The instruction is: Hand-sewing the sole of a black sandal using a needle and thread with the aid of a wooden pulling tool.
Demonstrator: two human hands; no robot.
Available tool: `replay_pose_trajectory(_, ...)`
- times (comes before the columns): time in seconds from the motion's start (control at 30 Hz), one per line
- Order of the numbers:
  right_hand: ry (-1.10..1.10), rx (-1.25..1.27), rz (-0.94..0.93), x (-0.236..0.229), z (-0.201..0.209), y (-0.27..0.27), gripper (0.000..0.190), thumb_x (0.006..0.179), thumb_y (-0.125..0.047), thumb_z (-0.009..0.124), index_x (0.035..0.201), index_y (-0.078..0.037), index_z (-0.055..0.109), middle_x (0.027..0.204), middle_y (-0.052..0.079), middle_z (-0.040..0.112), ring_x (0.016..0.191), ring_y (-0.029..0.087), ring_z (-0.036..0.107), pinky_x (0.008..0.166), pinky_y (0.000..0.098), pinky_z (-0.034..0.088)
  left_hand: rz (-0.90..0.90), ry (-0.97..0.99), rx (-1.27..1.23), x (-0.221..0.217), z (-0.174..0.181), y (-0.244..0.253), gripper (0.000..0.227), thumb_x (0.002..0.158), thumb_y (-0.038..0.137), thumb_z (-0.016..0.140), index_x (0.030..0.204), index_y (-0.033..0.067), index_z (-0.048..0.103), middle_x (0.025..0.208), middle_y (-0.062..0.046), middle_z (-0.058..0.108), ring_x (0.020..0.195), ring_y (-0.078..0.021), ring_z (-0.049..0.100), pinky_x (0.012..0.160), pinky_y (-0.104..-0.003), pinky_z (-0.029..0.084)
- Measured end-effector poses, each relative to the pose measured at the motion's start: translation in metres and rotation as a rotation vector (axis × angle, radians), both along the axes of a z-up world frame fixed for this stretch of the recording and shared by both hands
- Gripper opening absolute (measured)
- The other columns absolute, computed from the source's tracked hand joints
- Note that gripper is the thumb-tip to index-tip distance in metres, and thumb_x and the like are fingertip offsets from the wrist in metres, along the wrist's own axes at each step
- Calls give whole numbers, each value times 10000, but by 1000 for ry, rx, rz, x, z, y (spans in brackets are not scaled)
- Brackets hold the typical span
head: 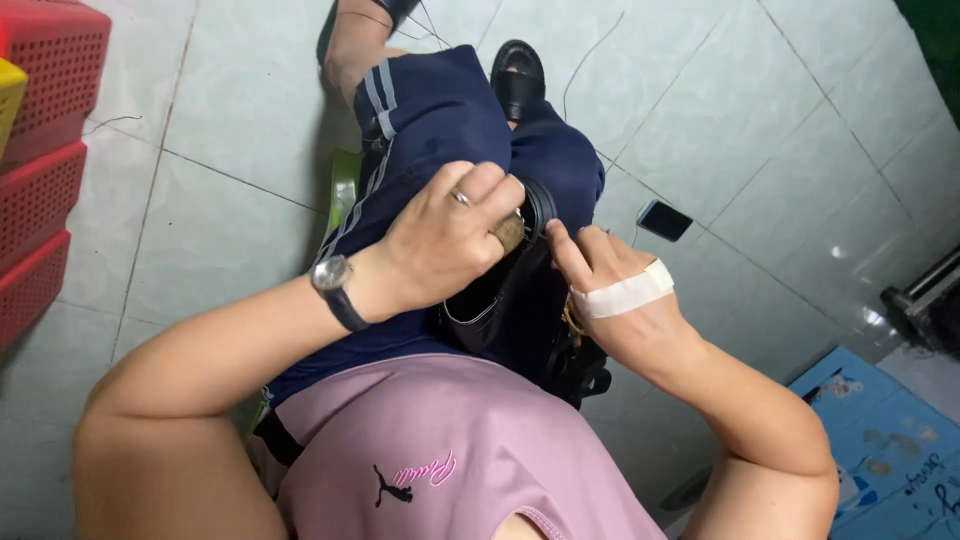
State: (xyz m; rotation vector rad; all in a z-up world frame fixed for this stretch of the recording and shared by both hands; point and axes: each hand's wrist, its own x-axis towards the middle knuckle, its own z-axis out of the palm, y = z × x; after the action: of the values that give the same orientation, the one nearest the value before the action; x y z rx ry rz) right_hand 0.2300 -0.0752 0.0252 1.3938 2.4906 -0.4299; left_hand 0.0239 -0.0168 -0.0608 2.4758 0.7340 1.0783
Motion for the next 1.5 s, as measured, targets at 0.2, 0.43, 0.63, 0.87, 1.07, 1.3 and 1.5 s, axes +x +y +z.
replay_pose_trajectory(0.2,181,16,-42,5,-16,0,294,889,-79,549,1176,-15,542,707,78,495,508,249,569,417,339,463,-329,-505,-1477,-17,42,9,194,807,97,731,939,-11,639,974,-95,611,571,-77,545,425,-144,477)
replay_pose_trajectory(0.43,430,144,-158,8,-31,-9,331,869,-98,646,1193,-49,597,704,54,517,521,246,556,448,350,467,-49,-348,-1336,6,-3,-18,236,802,43,683,1015,-32,614,741,-149,675,535,-181,645,405,-257,503)
replay_pose_trajectory(0.63,161,-4,-127,17,32,10,502,829,-38,560,1322,-133,569,680,86,517,513,266,560,472,384,481,-118,-352,-1325,5,21,-16,357,752,13,680,1083,-49,562,595,-100,602,444,-128,563,353,-212,431)
replay_pose_trajectory(0.87,152,-13,-165,35,41,-3,472,850,-52,563,1306,-168,591,761,85,553,554,290,589,519,402,504,-44,-371,-1296,-6,13,-30,321,861,-13,631,1163,-52,527,794,-175,685,592,-189,670,496,-268,559)
replay_pose_trajectory(1.07,266,100,-58,22,-1,0,467,835,-18,551,1267,-170,640,685,42,517,498,213,527,492,296,476,26,-456,-1347,3,0,-54,335,885,-16,604,1201,-71,508,820,-175,682,620,-185,686,520,-260,581)
replay_pose_trajectory(1.3,233,41,-42,20,5,4,437,863,-57,555,1278,-170,631,713,61,543,526,214,563,493,305,486,16,-490,-1361,5,-2,-52,361,881,-9,614,1221,-75,511,836,-182,687,633,-190,693,539,-267,590)
replay_pose_trajectory(1.5,100,8,-41,13,12,4,473,871,-86,540,1323,-212,595,710,29,537,532,187,574,508,279,499,27,-488,-1326,8,6,-46,249,881,15,624,1096,-92,556,771,-176,695,582,-209,702,488,-263,581)
